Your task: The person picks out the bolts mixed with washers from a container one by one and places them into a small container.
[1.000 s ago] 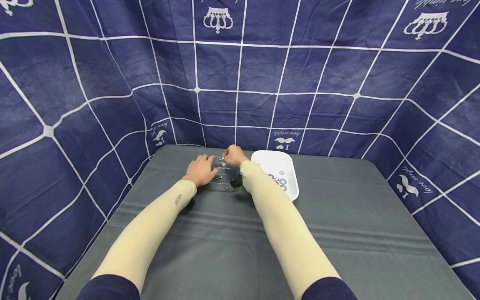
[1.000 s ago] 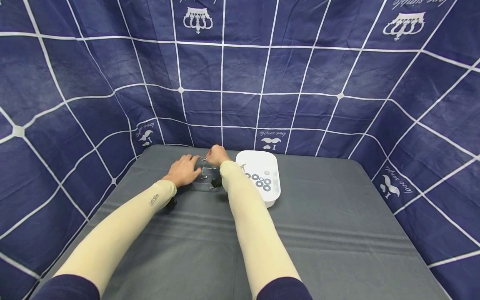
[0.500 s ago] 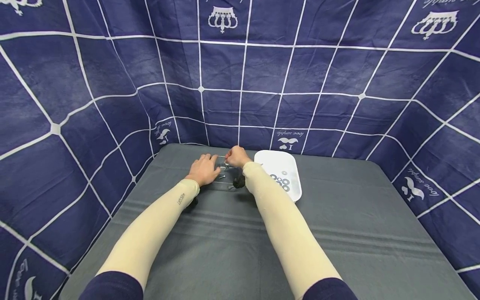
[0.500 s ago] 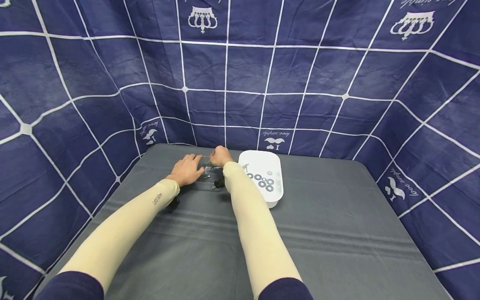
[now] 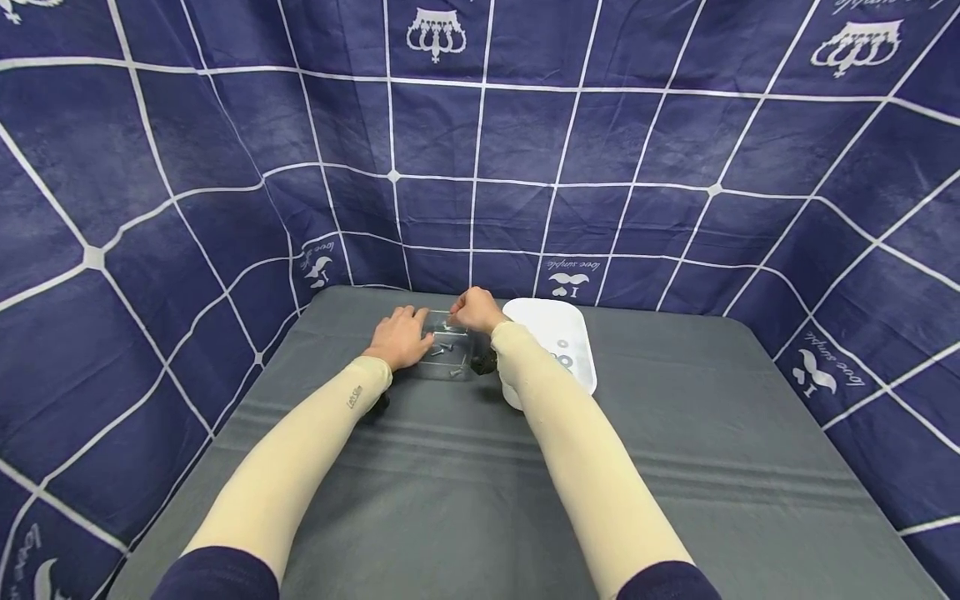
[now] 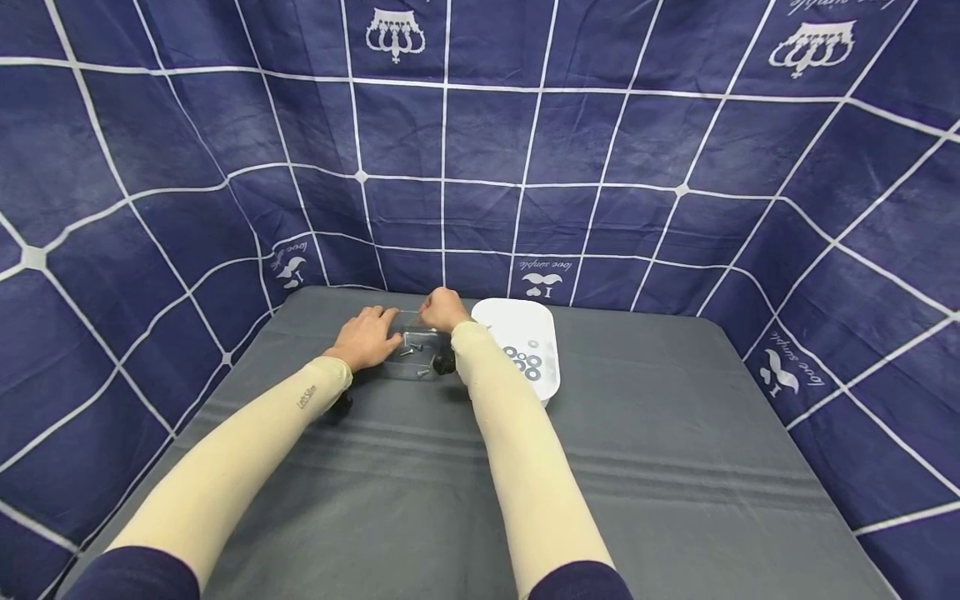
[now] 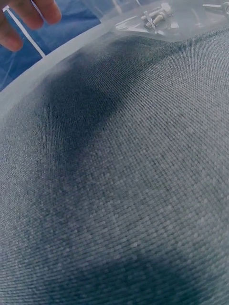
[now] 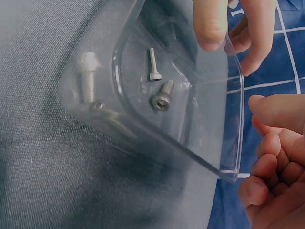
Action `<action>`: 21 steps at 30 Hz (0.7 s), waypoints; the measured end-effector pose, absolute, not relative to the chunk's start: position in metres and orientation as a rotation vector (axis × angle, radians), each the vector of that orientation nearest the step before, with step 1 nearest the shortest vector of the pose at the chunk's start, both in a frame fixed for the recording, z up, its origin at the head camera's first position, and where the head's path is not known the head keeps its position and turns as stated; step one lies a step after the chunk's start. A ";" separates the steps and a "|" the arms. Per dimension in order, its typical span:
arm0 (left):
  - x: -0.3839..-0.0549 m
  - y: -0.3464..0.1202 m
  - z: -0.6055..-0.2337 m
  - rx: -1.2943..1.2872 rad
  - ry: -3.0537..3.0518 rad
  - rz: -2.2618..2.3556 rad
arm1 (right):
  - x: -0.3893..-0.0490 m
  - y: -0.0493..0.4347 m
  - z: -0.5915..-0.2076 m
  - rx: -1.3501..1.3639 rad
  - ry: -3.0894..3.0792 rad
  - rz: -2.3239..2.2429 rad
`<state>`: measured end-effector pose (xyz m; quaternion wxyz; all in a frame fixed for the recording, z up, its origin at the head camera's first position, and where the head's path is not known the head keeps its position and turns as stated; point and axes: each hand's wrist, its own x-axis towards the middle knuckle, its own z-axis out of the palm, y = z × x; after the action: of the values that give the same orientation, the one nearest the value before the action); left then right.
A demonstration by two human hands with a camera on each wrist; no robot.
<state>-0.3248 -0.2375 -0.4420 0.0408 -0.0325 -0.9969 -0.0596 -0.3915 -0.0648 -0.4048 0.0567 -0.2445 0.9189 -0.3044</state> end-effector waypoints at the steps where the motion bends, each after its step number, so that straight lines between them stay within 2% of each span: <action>1: -0.325 -0.237 -0.441 -0.102 -3.050 -0.183 | -0.391 -0.064 -0.404 -0.744 2.789 -0.931; 21: -0.324 -0.236 -0.430 -0.142 -3.054 -0.147 | -0.394 -0.039 -0.406 -0.774 2.848 -0.898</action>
<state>-0.3238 -0.2357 -0.4298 0.0402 -0.0465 -0.9969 -0.0481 -0.3945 -0.0390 -0.4065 0.0282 -0.2507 0.9228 -0.2910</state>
